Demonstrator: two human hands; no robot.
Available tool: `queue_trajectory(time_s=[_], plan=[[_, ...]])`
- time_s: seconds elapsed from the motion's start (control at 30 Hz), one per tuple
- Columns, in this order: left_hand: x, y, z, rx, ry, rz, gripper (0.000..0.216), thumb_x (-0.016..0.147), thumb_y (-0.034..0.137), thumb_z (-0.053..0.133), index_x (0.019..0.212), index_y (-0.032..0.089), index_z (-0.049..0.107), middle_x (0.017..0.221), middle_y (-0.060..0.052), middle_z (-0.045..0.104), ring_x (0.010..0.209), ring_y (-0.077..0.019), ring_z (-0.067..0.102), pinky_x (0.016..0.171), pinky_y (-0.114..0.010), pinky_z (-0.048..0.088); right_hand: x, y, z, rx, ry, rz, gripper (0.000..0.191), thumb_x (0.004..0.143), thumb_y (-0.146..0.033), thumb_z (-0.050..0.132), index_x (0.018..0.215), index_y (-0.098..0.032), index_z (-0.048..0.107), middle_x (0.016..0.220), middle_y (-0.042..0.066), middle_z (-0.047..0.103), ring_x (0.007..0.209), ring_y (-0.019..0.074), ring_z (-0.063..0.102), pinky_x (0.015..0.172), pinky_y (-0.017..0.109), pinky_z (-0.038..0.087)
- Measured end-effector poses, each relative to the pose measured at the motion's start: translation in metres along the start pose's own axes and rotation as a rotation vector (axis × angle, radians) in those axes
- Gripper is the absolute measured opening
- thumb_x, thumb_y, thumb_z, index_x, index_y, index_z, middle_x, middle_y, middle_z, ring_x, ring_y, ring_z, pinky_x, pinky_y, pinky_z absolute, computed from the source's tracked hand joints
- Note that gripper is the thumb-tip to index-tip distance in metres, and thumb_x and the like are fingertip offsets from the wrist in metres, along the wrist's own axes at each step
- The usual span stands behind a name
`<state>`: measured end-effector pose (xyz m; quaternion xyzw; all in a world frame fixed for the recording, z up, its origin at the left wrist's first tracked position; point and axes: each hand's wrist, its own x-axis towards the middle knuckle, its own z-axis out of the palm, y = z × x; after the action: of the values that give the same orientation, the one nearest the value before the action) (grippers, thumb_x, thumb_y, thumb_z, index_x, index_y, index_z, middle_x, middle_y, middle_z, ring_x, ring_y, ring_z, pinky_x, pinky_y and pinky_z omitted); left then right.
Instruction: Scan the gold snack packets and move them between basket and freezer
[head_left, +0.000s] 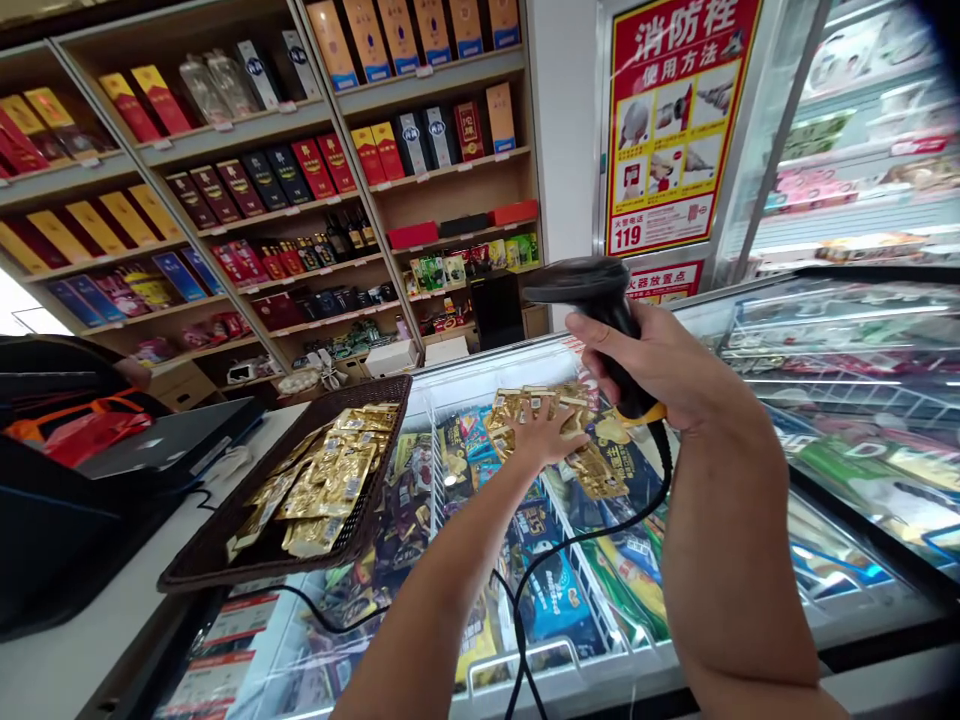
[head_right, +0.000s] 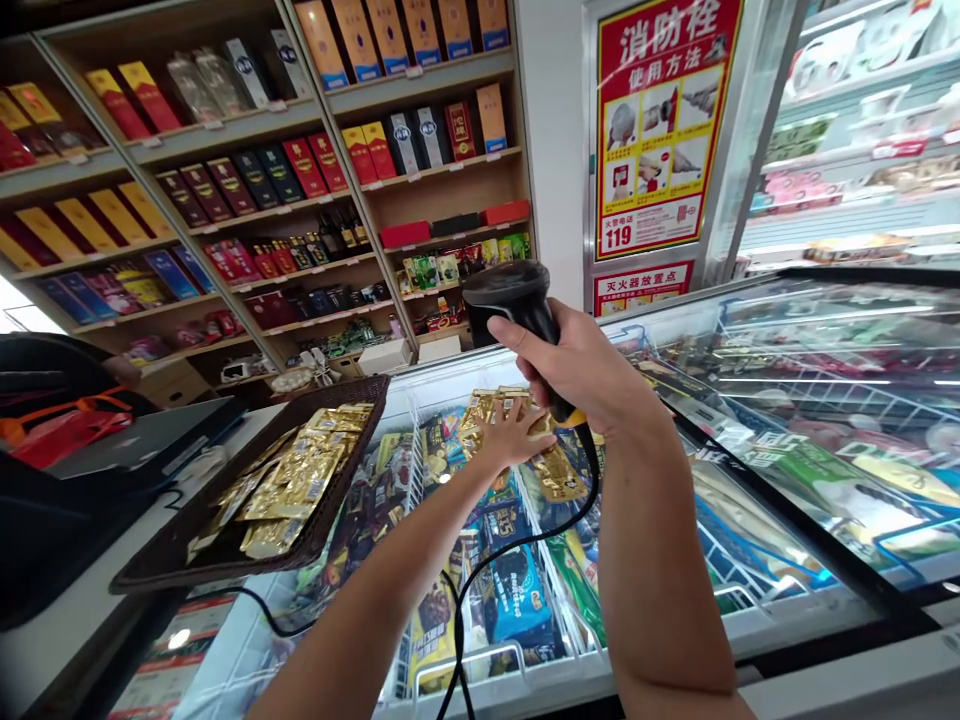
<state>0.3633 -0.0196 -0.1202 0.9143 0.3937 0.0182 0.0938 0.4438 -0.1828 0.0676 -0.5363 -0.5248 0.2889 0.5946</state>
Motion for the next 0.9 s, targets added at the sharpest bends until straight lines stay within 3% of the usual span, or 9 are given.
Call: queue_trajectory(time_s=[0.23,0.4,0.5,0.57,0.67,0.8,0.9], plan=[[-0.06,-0.075,-0.026,-0.008,-0.071,-0.065,0.079,0.079,0.083,0.029,0.149,0.047,0.028,0.165,0.002,0.004,0.147,-0.0455,-0.006,0.106,-0.077,0.002,-0.003,-0.002,0.015,0.014,-0.068,-0.001,0.052,0.071,-0.067,0.069,0.091,-0.022,0.052,0.059,-0.002,0.053,0.041,0.0094,0.046,0.036,0.023,0.038],[-0.076,-0.098,-0.038,-0.013,-0.061,-0.097,0.079,0.077,0.083,0.036,0.146,0.045,0.037,0.164,0.0,0.012,0.147,-0.0456,0.0,0.109,-0.073,0.005,-0.005,-0.005,0.02,0.002,-0.113,0.027,0.051,0.071,-0.065,0.072,0.091,-0.022,0.053,0.058,-0.002,0.053,0.041,0.01,0.047,0.037,0.025,0.038],[-0.063,-0.089,-0.04,0.001,0.02,-0.075,0.071,0.082,0.078,0.035,0.135,0.035,0.053,0.162,-0.005,0.021,0.147,-0.0448,0.001,0.111,-0.071,0.002,-0.004,-0.005,0.016,0.009,-0.065,0.025,0.049,0.071,-0.064,0.072,0.087,-0.022,0.051,0.059,-0.002,0.052,0.041,0.0094,0.046,0.037,0.024,0.039],[-0.044,-0.074,-0.037,0.008,0.088,-0.03,0.06,0.093,0.065,0.028,0.131,0.029,0.056,0.16,-0.006,0.025,0.149,-0.0371,0.004,0.116,-0.062,0.003,-0.003,-0.004,0.011,0.006,-0.007,0.038,0.047,0.073,-0.063,0.071,0.084,-0.022,0.049,0.06,-0.002,0.052,0.042,0.0089,0.046,0.038,0.024,0.039],[-0.008,-0.047,-0.025,-0.006,0.1,0.056,0.046,0.1,0.043,0.029,0.133,0.023,0.053,0.153,-0.008,0.038,0.146,-0.0241,0.024,0.12,-0.043,0.019,-0.003,-0.003,0.004,0.002,0.046,0.055,0.044,0.076,-0.06,0.07,0.081,-0.022,0.047,0.062,-0.002,0.052,0.043,0.0087,0.047,0.039,0.025,0.038],[0.033,-0.021,-0.01,-0.022,0.066,0.084,0.042,0.096,0.039,0.05,0.133,0.019,0.052,0.143,-0.012,0.047,0.13,-0.0276,0.046,0.107,-0.051,0.039,-0.005,-0.003,-0.002,-0.002,0.031,0.043,0.044,0.078,-0.062,0.066,0.08,-0.023,0.047,0.064,-0.001,0.053,0.043,0.0084,0.047,0.038,0.024,0.036],[0.046,-0.015,-0.011,-0.022,0.016,0.073,0.04,0.092,0.036,0.059,0.126,0.017,0.056,0.129,-0.011,0.057,0.11,-0.0244,0.059,0.092,-0.048,0.051,-0.006,-0.005,-0.001,-0.007,0.046,0.079,0.045,0.076,-0.062,0.068,0.079,-0.023,0.046,0.062,-0.001,0.052,0.042,0.0089,0.046,0.038,0.024,0.035]])
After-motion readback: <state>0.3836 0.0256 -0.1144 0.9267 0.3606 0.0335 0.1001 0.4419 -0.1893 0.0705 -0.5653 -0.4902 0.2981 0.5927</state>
